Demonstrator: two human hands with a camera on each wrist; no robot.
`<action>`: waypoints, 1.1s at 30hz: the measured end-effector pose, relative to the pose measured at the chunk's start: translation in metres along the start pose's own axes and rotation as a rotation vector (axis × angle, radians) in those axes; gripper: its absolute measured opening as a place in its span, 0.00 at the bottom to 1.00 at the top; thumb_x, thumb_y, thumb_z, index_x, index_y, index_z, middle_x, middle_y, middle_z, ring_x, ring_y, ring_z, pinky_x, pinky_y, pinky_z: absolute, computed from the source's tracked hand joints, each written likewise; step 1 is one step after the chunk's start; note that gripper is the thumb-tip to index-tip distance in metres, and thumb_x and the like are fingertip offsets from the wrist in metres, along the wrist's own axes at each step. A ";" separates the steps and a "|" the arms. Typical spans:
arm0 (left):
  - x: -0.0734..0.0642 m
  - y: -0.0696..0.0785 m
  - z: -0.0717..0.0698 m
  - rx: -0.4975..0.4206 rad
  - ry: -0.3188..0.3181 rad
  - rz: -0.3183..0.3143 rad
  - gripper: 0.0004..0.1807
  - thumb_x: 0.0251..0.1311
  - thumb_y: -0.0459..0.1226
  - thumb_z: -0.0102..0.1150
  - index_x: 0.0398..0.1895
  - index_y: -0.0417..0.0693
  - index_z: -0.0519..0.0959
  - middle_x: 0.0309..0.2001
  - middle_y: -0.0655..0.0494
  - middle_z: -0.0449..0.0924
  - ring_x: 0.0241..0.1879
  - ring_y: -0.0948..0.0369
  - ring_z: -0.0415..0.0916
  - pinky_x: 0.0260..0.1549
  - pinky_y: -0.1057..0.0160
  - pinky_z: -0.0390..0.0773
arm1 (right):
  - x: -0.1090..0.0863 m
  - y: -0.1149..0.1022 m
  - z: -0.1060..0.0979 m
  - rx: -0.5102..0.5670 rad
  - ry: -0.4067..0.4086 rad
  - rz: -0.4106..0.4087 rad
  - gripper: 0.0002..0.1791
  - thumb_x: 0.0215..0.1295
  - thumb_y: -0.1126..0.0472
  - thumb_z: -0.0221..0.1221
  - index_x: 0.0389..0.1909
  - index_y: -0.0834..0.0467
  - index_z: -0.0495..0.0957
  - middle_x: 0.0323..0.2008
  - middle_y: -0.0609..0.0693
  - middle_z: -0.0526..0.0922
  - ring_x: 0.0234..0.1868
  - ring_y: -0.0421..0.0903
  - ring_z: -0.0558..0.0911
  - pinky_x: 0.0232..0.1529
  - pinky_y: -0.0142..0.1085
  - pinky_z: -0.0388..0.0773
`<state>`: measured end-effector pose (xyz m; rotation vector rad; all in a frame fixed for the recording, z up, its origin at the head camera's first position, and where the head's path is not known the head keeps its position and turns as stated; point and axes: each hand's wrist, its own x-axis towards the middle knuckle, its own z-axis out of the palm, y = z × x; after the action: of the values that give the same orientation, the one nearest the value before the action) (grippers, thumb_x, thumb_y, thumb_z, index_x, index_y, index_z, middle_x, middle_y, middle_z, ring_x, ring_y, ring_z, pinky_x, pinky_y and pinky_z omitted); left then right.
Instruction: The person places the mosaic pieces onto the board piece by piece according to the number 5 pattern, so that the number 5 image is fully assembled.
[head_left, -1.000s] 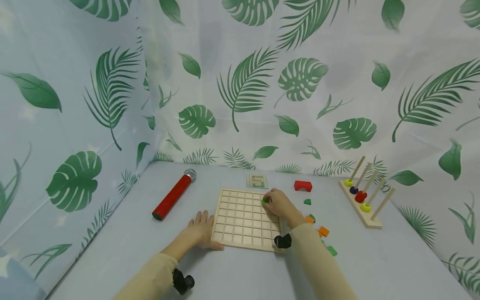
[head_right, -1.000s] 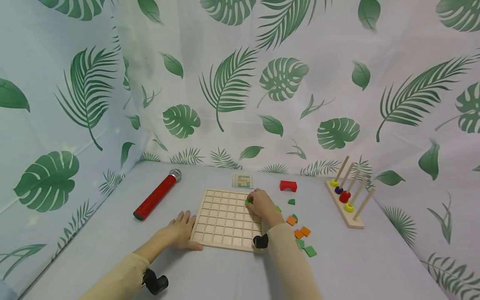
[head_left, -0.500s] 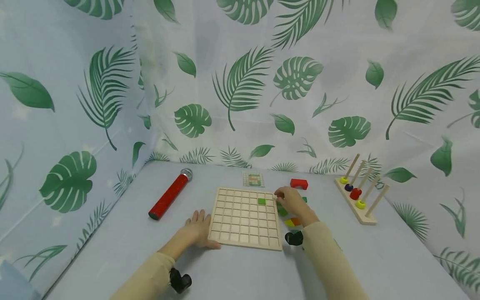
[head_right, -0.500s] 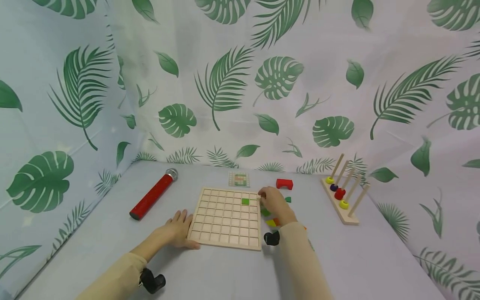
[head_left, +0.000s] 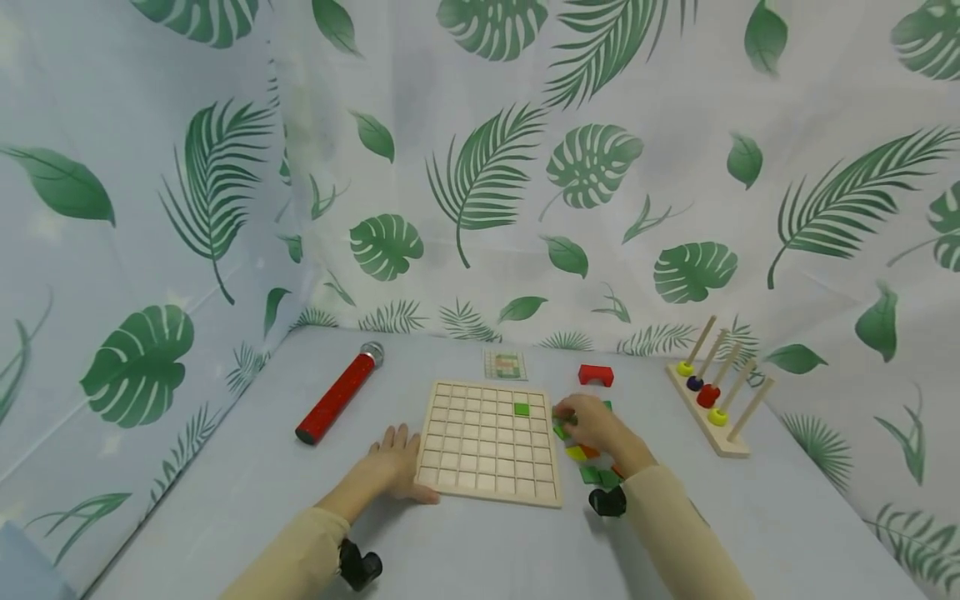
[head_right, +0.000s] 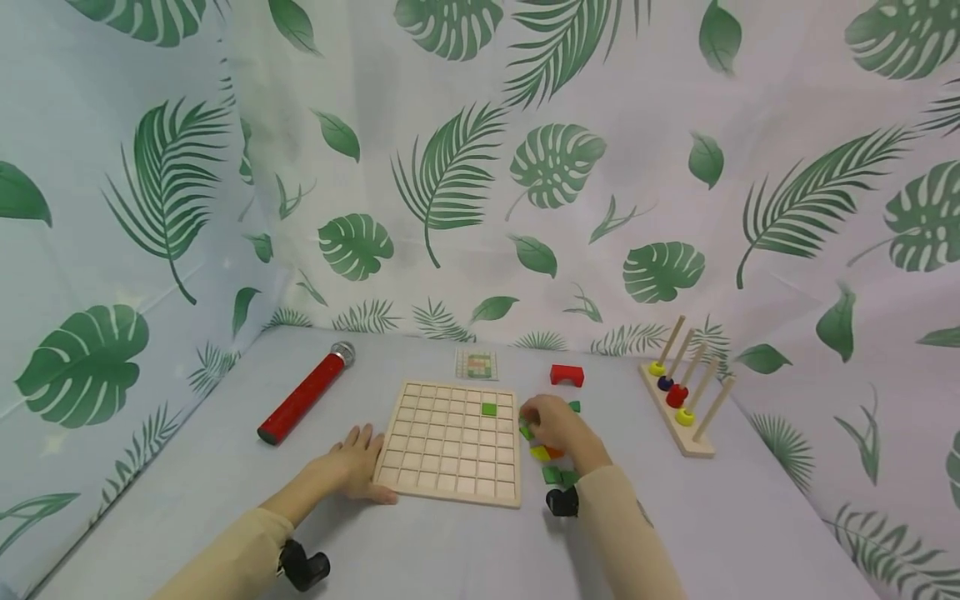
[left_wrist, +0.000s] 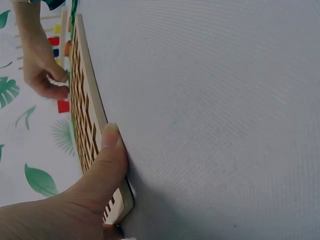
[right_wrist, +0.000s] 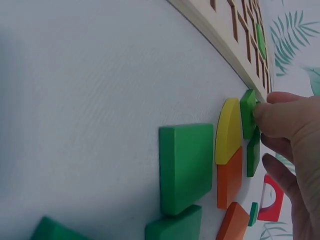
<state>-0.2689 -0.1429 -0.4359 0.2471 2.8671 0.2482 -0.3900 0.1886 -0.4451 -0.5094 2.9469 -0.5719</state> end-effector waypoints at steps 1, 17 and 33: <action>0.000 0.001 0.000 0.000 -0.002 -0.003 0.56 0.43 0.61 0.67 0.67 0.32 0.59 0.68 0.32 0.51 0.68 0.38 0.47 0.61 0.40 0.56 | -0.001 0.001 0.001 -0.012 -0.005 -0.004 0.13 0.58 0.67 0.64 0.44 0.54 0.82 0.42 0.46 0.80 0.44 0.46 0.76 0.54 0.46 0.73; -0.002 0.001 0.003 -0.003 -0.016 -0.009 0.57 0.44 0.61 0.67 0.68 0.31 0.58 0.69 0.31 0.50 0.69 0.38 0.46 0.62 0.39 0.54 | -0.016 0.010 0.006 -0.006 0.002 -0.011 0.15 0.51 0.63 0.70 0.41 0.52 0.83 0.40 0.44 0.80 0.45 0.46 0.74 0.54 0.46 0.73; -0.001 -0.002 0.001 0.001 0.000 0.018 0.57 0.44 0.61 0.66 0.67 0.30 0.58 0.68 0.30 0.50 0.68 0.37 0.46 0.61 0.39 0.55 | -0.008 0.005 -0.007 0.024 0.090 -0.061 0.15 0.56 0.66 0.66 0.46 0.58 0.80 0.41 0.48 0.80 0.44 0.47 0.77 0.50 0.44 0.76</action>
<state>-0.2681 -0.1448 -0.4375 0.2736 2.8665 0.2503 -0.3854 0.1986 -0.4399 -0.5880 3.0136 -0.6523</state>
